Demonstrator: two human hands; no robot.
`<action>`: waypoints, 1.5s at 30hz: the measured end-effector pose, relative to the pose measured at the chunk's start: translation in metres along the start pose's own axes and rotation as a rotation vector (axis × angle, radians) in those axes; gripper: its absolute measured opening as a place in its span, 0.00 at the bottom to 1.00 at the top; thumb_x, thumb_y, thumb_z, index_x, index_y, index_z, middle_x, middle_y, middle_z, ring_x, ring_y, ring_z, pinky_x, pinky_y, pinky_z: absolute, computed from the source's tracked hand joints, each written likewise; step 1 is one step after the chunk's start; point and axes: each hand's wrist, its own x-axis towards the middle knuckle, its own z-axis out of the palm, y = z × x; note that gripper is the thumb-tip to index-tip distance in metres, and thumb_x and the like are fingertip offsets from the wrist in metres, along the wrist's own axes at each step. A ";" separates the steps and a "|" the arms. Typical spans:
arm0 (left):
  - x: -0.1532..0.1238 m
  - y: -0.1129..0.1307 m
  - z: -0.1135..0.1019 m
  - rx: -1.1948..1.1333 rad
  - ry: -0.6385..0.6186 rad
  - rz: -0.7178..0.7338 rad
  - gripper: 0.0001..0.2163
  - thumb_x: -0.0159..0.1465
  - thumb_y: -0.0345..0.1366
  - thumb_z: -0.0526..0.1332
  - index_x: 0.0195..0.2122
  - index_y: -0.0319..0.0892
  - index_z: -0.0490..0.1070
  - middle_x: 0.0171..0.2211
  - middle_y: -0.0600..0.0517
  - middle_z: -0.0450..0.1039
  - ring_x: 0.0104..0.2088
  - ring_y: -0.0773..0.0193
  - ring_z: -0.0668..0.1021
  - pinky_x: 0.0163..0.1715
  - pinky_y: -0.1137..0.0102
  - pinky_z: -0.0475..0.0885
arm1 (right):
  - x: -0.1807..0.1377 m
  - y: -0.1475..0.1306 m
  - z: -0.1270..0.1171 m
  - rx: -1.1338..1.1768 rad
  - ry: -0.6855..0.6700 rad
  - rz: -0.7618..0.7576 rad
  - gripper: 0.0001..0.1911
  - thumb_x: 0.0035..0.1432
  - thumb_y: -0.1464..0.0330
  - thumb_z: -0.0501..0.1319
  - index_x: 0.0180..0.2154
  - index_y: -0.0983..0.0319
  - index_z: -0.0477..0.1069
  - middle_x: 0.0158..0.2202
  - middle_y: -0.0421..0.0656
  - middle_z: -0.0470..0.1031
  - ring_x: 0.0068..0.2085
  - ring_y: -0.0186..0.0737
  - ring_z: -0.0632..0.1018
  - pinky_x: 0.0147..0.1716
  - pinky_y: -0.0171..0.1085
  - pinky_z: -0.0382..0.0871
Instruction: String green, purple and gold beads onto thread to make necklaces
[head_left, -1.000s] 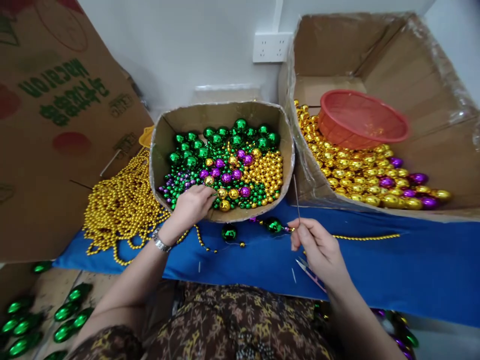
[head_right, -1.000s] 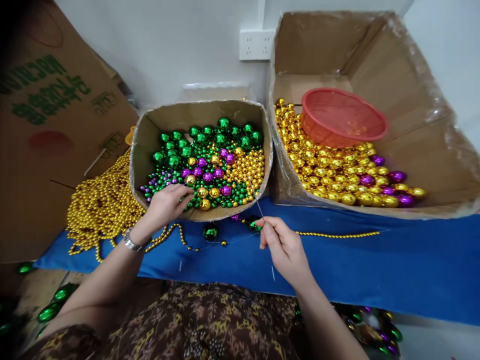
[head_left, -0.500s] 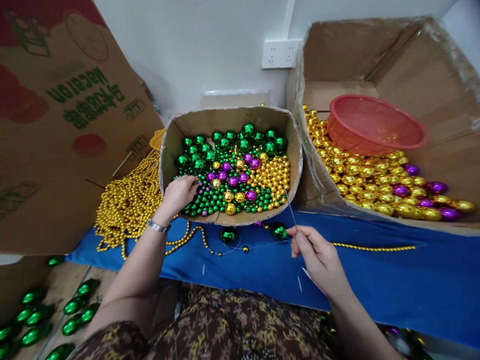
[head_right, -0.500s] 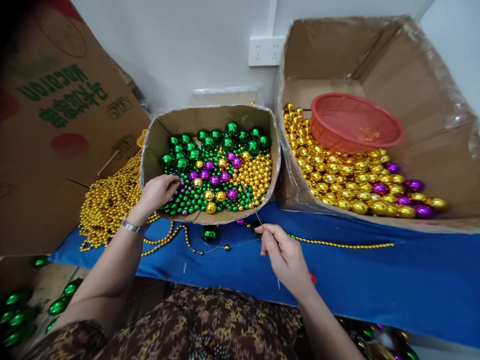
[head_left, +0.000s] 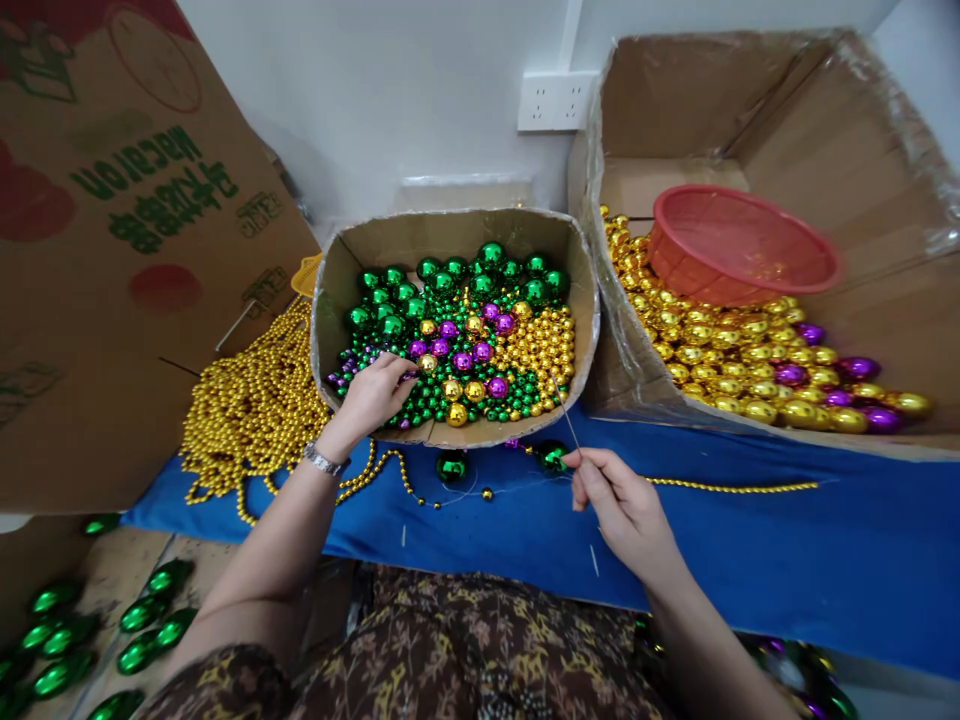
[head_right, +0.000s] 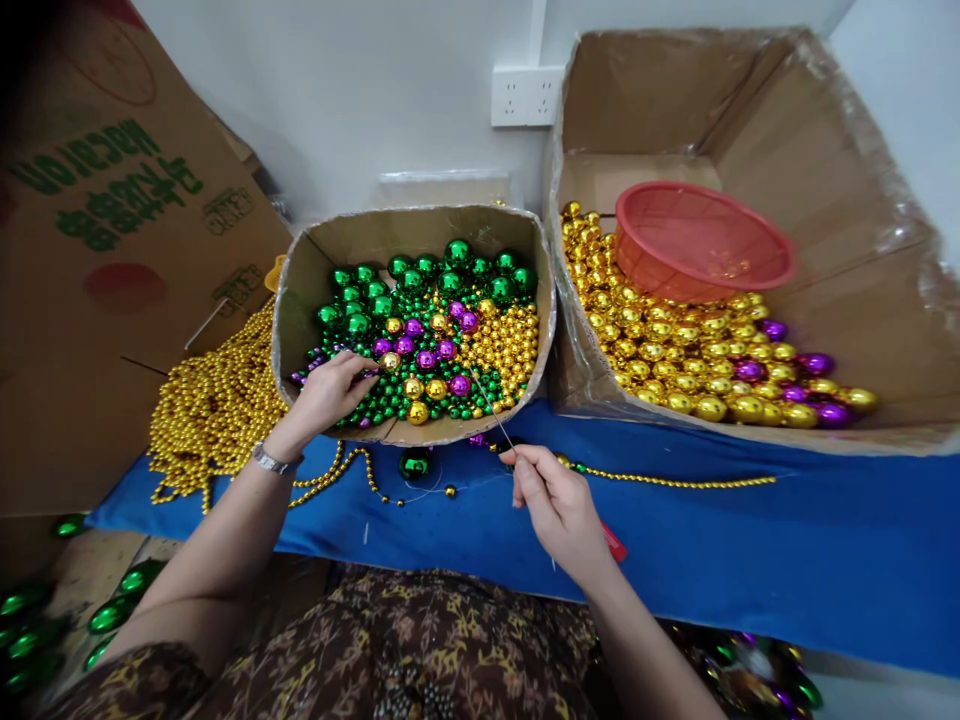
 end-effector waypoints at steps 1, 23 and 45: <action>-0.001 0.003 0.000 -0.006 0.016 0.007 0.13 0.67 0.38 0.54 0.46 0.40 0.73 0.42 0.45 0.73 0.39 0.58 0.76 0.39 0.66 0.71 | 0.000 0.000 0.000 -0.003 -0.001 0.000 0.13 0.68 0.61 0.50 0.43 0.60 0.70 0.22 0.36 0.69 0.24 0.32 0.73 0.27 0.32 0.68; 0.055 0.099 0.041 -0.086 -0.162 0.375 0.10 0.63 0.33 0.58 0.44 0.38 0.71 0.40 0.42 0.73 0.42 0.51 0.74 0.41 0.58 0.68 | -0.007 -0.005 -0.001 -0.127 0.034 0.016 0.14 0.68 0.61 0.50 0.44 0.60 0.71 0.23 0.37 0.71 0.25 0.32 0.74 0.28 0.32 0.67; 0.009 0.101 0.020 -1.745 -0.023 -0.446 0.11 0.64 0.42 0.60 0.44 0.42 0.70 0.41 0.48 0.77 0.40 0.62 0.81 0.47 0.62 0.77 | -0.004 0.009 0.024 -0.379 0.041 -0.174 0.11 0.65 0.68 0.53 0.42 0.59 0.74 0.38 0.45 0.82 0.38 0.41 0.82 0.41 0.38 0.76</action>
